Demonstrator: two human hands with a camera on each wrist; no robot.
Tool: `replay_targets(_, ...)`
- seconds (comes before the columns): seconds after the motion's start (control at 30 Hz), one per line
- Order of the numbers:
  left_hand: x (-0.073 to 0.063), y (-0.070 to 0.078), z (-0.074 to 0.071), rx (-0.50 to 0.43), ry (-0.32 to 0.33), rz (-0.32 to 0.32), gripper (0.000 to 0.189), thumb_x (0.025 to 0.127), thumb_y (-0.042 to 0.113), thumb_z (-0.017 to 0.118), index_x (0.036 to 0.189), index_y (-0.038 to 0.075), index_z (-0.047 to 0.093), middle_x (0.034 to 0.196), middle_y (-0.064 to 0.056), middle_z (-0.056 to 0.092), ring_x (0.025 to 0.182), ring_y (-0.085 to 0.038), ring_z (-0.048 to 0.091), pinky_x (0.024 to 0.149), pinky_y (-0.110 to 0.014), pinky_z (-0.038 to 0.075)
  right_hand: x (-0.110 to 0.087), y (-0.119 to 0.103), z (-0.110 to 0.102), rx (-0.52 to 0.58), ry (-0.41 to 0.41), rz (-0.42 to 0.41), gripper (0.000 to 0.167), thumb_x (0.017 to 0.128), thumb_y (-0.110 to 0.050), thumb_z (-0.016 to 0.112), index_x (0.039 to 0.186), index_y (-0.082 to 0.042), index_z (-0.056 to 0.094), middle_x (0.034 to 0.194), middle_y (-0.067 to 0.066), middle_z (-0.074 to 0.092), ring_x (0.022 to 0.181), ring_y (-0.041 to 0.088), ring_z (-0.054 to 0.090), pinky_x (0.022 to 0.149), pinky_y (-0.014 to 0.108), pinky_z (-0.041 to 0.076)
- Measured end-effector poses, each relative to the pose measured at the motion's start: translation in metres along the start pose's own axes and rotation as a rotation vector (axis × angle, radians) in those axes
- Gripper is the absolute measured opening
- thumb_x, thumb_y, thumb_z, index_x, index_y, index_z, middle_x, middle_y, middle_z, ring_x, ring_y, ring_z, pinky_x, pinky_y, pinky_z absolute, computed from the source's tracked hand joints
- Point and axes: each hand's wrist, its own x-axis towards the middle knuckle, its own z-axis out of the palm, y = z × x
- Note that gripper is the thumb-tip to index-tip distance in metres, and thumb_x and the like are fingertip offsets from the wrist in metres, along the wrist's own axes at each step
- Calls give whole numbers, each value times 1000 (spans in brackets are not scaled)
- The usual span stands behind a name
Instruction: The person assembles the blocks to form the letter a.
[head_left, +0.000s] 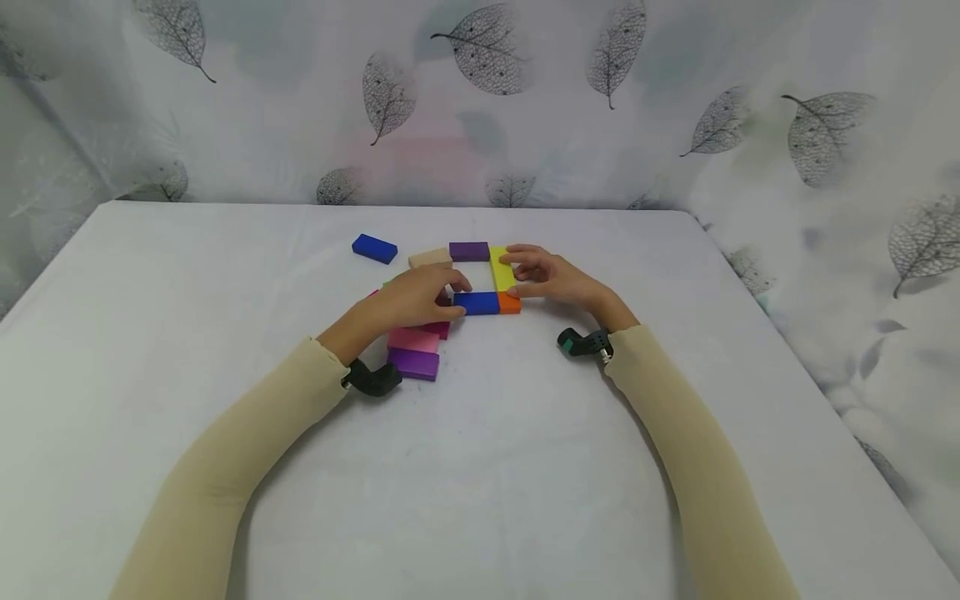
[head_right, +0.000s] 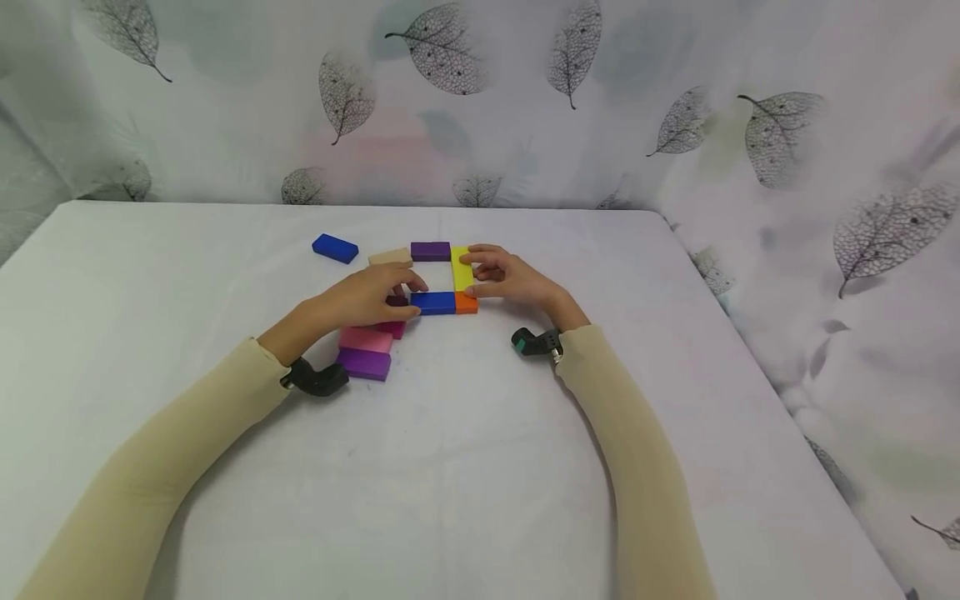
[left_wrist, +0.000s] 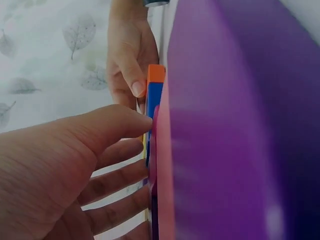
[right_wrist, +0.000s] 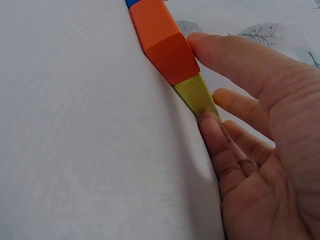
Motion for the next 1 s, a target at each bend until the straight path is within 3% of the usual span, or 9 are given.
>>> replay_targets(0.27,-11,-5,0,42,34,-14,41,92,31,67,128,11,61,123,-8,62,111,-23,59,97,-41,48,3,0,2,-3,-10,1,56,89,-21,72,141,-11,52,157,1,28,124,25,48,111,42,35)
replay_targets(0.57,-23,-1,-7,132,68,-36,42,92,34,66,126,10,63,128,-11,59,119,-27,55,103,-52,40,0,1,0,5,1,25,57,89,-19,71,142,-10,51,158,2,27,126,25,47,112,42,35)
replay_targets(0.87,-33,4,-2,140,130,-82,40,90,37,68,118,9,65,102,-8,63,95,-23,58,88,-44,46,0,0,0,22,-4,29,56,89,-18,71,141,-11,52,157,1,28,126,25,46,112,41,34)
replay_targets(1.0,-34,0,0,145,141,-70,38,90,35,67,117,9,66,104,-9,62,97,-24,57,89,-45,45,0,1,-1,15,0,30,56,89,-19,71,141,-12,52,157,0,28,126,23,47,112,41,34)
